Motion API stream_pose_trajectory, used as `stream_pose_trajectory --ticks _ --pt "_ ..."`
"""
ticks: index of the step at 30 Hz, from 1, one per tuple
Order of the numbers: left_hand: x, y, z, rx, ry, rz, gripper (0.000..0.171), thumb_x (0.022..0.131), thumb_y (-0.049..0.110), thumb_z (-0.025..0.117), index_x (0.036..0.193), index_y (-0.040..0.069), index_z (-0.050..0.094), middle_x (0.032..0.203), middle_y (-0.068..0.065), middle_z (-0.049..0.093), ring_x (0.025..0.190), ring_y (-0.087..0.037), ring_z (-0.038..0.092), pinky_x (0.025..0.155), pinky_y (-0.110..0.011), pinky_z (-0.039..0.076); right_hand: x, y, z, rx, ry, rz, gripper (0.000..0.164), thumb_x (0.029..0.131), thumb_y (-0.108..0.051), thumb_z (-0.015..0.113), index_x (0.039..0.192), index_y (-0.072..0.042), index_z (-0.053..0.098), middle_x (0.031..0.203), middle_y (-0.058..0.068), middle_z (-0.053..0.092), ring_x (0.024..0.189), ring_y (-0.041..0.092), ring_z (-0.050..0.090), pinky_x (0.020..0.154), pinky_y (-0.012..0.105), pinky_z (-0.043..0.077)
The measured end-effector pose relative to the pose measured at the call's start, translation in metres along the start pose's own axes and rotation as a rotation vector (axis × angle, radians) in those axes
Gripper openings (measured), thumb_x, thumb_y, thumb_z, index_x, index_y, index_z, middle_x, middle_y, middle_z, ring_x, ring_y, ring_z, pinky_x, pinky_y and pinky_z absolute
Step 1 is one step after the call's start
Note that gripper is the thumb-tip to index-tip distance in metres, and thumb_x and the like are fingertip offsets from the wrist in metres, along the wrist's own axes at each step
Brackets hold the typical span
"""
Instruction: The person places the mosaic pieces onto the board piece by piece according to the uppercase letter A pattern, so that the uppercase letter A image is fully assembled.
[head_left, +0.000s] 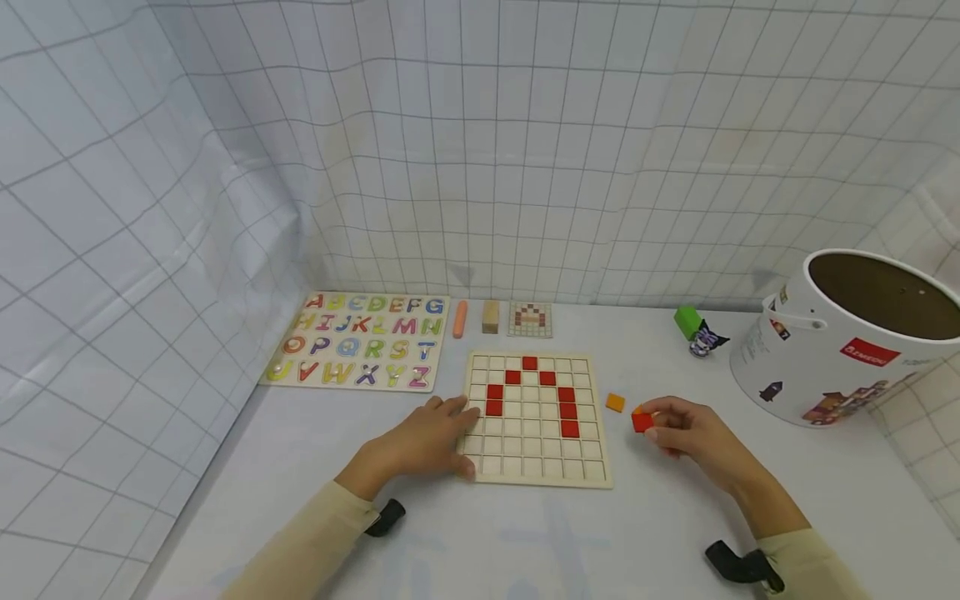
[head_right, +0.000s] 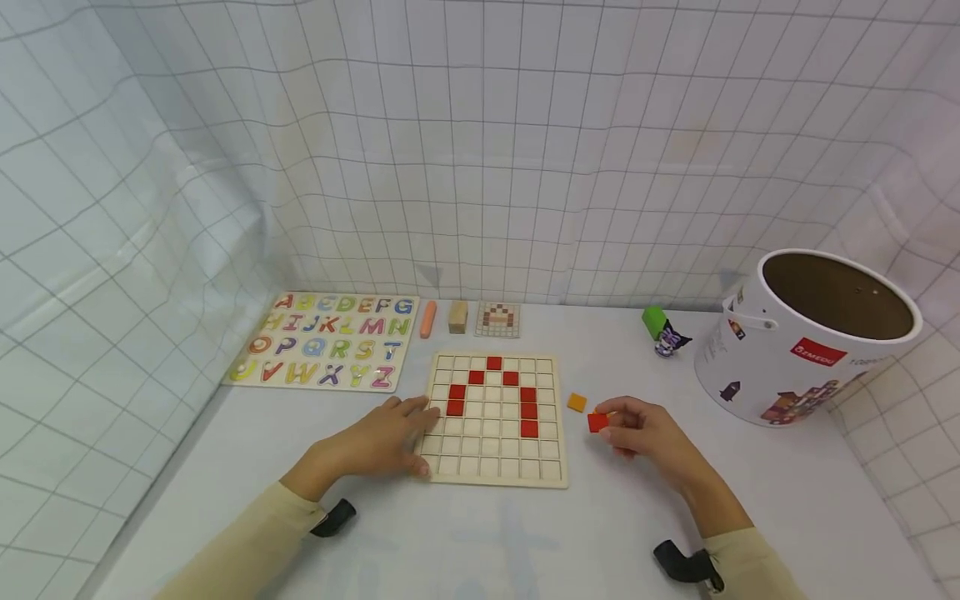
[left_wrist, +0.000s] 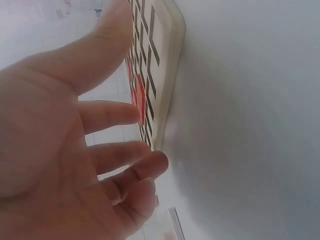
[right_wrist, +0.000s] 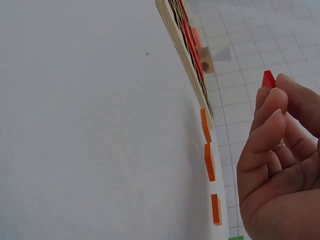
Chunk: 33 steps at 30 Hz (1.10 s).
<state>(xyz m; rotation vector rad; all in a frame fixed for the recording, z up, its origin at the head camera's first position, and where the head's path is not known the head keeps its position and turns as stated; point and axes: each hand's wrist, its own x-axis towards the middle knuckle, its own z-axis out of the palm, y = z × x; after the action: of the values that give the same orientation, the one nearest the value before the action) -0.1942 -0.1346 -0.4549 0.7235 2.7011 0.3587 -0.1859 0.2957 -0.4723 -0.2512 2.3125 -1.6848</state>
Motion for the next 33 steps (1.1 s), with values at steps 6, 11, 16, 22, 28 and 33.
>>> stream_pose_trajectory --ticks 6,11,16,22,28,33 --pt "-0.004 -0.012 0.002 0.025 0.001 -0.027 0.094 0.078 0.053 0.083 0.155 0.016 0.045 0.166 -0.009 0.032 0.143 -0.037 0.037 0.115 -0.053 0.034 0.012 -0.003 0.017 0.017 -0.004 0.021 0.042 0.092 -0.016 0.075 0.127 0.001 0.058 0.085 0.007 0.06 0.067 0.017 0.054 0.059 0.029 0.046" --pt "-0.003 -0.016 0.001 0.052 0.016 -0.008 0.097 0.077 0.056 0.083 0.156 0.018 0.043 0.167 -0.005 0.031 0.134 -0.031 0.042 0.112 -0.051 0.036 0.026 -0.011 0.034 0.036 -0.018 0.024 0.045 0.09 -0.015 0.078 0.127 0.001 0.057 0.086 0.008 0.062 0.066 0.017 0.053 0.058 0.028 0.046" --pt "-0.001 -0.016 0.0 0.097 0.023 0.004 0.095 0.074 0.056 0.084 0.155 0.025 0.046 0.166 -0.002 0.034 0.121 -0.024 0.045 0.105 -0.046 0.04 0.039 -0.022 0.055 0.041 -0.071 0.007 0.042 0.09 -0.013 0.077 0.125 0.0 0.058 0.087 0.009 0.063 0.066 0.017 0.053 0.058 0.028 0.047" --pt "0.002 -0.012 -0.001 0.174 0.034 0.028 0.093 0.073 0.056 0.085 0.153 0.027 0.049 0.164 -0.003 0.037 0.113 -0.022 0.044 0.1 -0.043 0.042 0.056 -0.036 0.084 0.03 -0.146 -0.005 0.041 0.089 -0.014 0.078 0.124 -0.001 0.061 0.089 0.009 0.063 0.068 0.018 0.055 0.059 0.027 0.047" --pt "0.002 -0.009 -0.001 0.162 0.025 0.033 0.091 0.073 0.053 0.084 0.153 0.026 0.05 0.163 -0.007 0.038 0.114 -0.026 0.047 0.103 -0.048 0.042 0.074 -0.045 0.114 -0.052 -0.162 -0.004 0.032 0.089 -0.015 0.077 0.117 -0.006 0.065 0.086 0.008 0.064 0.065 0.018 0.056 0.059 0.027 0.049" --pt "0.004 -0.009 0.001 0.18 0.024 0.024 0.089 0.074 0.053 0.083 0.152 0.025 0.05 0.163 -0.007 0.038 0.115 -0.028 0.049 0.101 -0.048 0.044 0.087 -0.054 0.148 -0.208 -0.18 -0.025 0.023 0.089 -0.015 0.077 0.109 -0.011 0.067 0.079 0.003 0.062 0.054 0.014 0.053 0.054 0.027 0.046"
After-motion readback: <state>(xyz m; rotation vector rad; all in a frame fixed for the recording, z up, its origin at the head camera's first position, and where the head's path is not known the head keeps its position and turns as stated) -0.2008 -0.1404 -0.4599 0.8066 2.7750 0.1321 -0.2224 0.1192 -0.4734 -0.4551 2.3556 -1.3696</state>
